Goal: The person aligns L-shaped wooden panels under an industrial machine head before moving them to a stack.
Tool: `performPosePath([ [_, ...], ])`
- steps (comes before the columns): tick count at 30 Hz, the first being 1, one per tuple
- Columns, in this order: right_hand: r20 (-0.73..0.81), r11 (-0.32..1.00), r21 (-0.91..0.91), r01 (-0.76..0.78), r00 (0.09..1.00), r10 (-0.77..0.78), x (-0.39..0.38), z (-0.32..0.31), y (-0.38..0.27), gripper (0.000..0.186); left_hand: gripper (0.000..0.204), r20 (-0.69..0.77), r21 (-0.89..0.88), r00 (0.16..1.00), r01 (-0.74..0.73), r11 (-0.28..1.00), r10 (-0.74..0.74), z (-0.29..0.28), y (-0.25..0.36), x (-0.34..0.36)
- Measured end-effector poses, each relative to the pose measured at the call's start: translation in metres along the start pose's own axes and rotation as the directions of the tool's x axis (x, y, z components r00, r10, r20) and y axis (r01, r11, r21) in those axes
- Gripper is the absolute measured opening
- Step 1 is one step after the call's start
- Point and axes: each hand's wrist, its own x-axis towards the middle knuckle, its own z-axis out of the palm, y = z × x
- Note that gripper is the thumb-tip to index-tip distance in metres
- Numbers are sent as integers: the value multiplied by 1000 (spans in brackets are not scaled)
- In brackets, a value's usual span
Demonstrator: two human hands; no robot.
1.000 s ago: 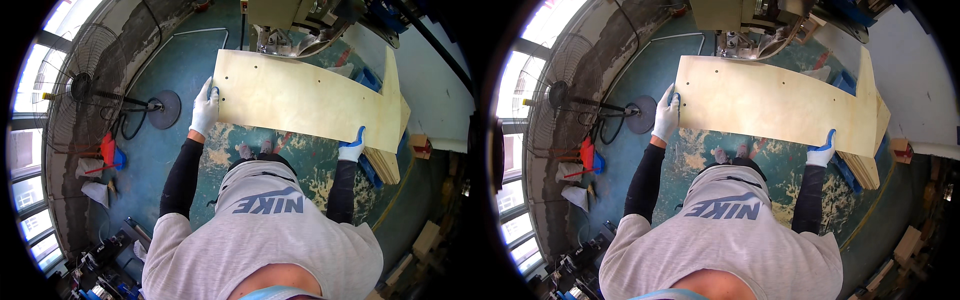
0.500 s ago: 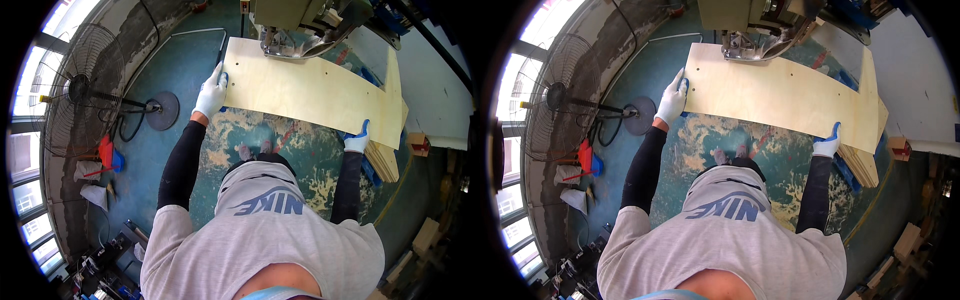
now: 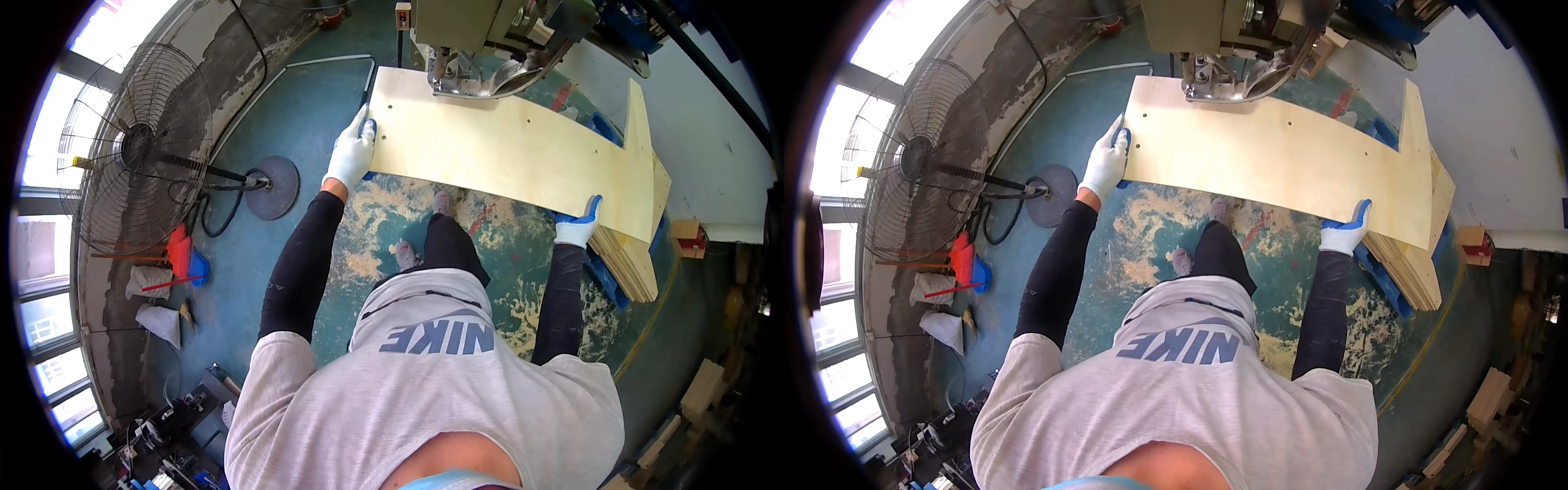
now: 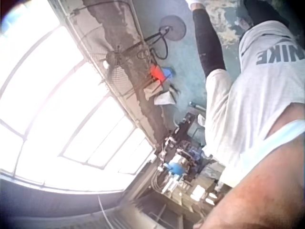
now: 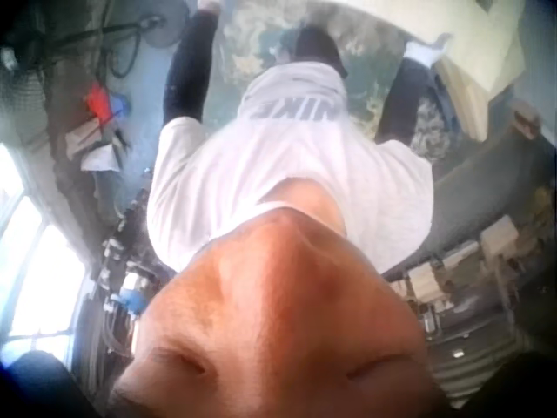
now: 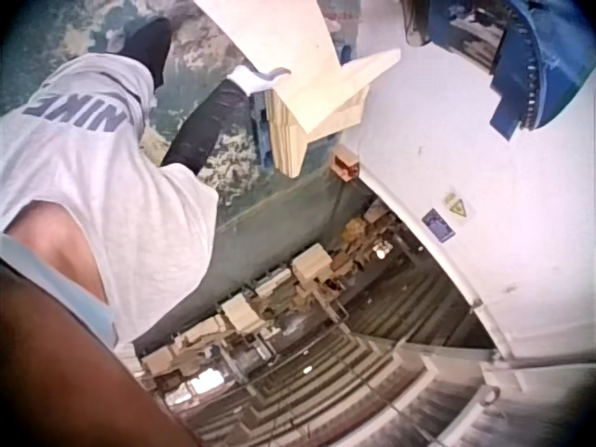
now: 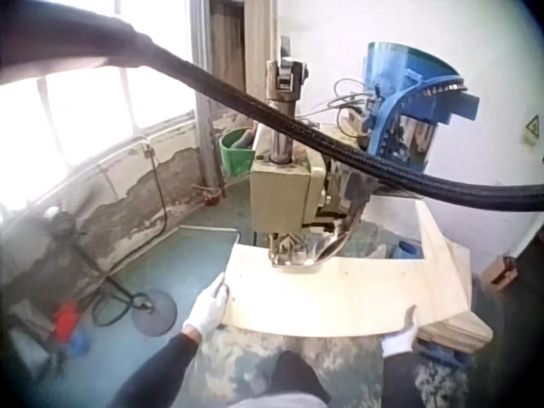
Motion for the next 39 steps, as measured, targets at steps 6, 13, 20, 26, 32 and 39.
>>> performPosePath([
  [6, -125, 997, -80, 10, 992, -20, -4, 5, 13, 52, 44, 29, -40, 997, 73, 997, -72, 3, 16, -3],
  [13, -165, 993, -105, 56, 984, -73, -20, 34, -7, 45, 44, -30, -183, 994, 95, 979, -103, -1, 31, -52],
  [20, -163, 969, -217, 120, 974, -157, 6, 15, -56, 51, 43, 54, -200, 993, 114, 973, -106, 52, 46, -22],
  [26, -128, 907, -407, 113, 975, -179, 26, 1, -65, 51, 42, 171, -299, 949, 306, 904, -265, 64, 64, -6],
  [32, -114, 986, -162, 47, 991, -66, 27, -8, -62, 50, 40, 66, -351, 980, 197, 915, -186, 63, 55, -7],
  [39, -165, 989, -146, 19, 985, -43, -7, -11, -60, 48, 36, 11, -354, 978, 199, 914, -209, 59, 54, -19],
])
